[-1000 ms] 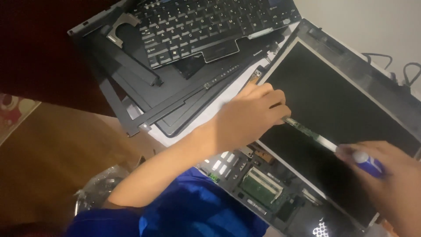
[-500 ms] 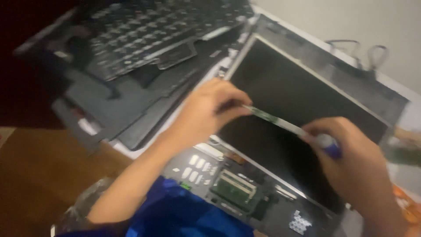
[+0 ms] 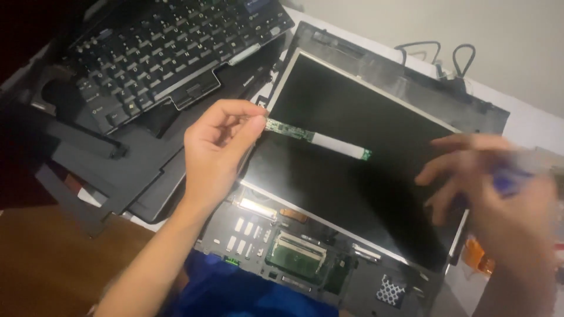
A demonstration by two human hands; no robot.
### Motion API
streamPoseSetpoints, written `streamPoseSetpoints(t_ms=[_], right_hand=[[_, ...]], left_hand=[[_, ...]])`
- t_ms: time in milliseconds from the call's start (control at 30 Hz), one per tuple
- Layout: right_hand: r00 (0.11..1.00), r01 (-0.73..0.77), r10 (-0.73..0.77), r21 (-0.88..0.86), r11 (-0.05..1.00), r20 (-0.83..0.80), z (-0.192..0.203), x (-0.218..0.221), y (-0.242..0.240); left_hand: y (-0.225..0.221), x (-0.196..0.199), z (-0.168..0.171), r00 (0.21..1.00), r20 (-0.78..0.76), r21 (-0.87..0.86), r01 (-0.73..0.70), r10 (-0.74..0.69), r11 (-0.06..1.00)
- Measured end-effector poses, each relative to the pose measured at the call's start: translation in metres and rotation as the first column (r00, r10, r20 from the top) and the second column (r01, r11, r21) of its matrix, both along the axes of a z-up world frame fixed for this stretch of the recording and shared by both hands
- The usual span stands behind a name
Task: Disassembling a laptop screen and removing internal components using a screwdriver
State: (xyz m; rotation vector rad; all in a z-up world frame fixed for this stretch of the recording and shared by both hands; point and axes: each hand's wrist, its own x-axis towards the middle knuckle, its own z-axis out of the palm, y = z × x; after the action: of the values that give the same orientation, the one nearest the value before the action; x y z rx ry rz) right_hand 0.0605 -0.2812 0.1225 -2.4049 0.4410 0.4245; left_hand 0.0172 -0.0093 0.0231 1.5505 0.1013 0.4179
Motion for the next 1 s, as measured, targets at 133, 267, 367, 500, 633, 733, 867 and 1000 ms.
streamPoseSetpoints(t_ms=[133,267,367,500,633,733,867,1000], right_hand=[[0.921,-0.292,0.027,0.644,0.708,0.388,-0.054,0.004,-0.042],[0.936,-0.228,0.067,0.452,0.863,0.345,-0.064,0.010,-0.028],[0.902,-0.393,0.273,0.374,0.840,0.333,-0.058,0.003,-0.020],[0.969,-0.234,0.175,0.418,0.878,0.176,-0.039,0.007,0.038],[0.941,-0.334,0.312,0.232,0.914,0.127,0.003,-0.022,0.097],[0.873,-0.468,0.367,0.338,0.817,0.322,-0.012,-0.019,0.091],[0.796,-0.587,0.444,0.351,0.730,0.411,-0.025,-0.015,0.084],[0.676,-0.686,0.485,0.234,0.688,0.556,-0.034,-0.022,0.104]], left_hand=[[0.008,-0.003,-0.002,0.999,0.037,-0.102,0.024,-0.021,0.994],[0.012,-0.006,-0.005,0.992,0.114,-0.132,0.069,-0.054,0.989],[0.018,-0.010,-0.009,0.972,0.219,-0.100,0.105,-0.081,0.989],[0.028,-0.027,0.007,0.971,0.232,0.006,0.047,-0.047,0.999],[0.044,-0.048,0.026,0.969,0.235,0.171,-0.122,0.080,0.978],[0.064,-0.066,0.044,0.973,0.207,0.390,-0.179,0.103,0.903],[0.099,-0.086,0.070,0.974,0.205,0.654,-0.213,0.100,0.726],[0.100,-0.074,0.049,0.974,0.177,0.785,-0.225,0.139,0.577]])
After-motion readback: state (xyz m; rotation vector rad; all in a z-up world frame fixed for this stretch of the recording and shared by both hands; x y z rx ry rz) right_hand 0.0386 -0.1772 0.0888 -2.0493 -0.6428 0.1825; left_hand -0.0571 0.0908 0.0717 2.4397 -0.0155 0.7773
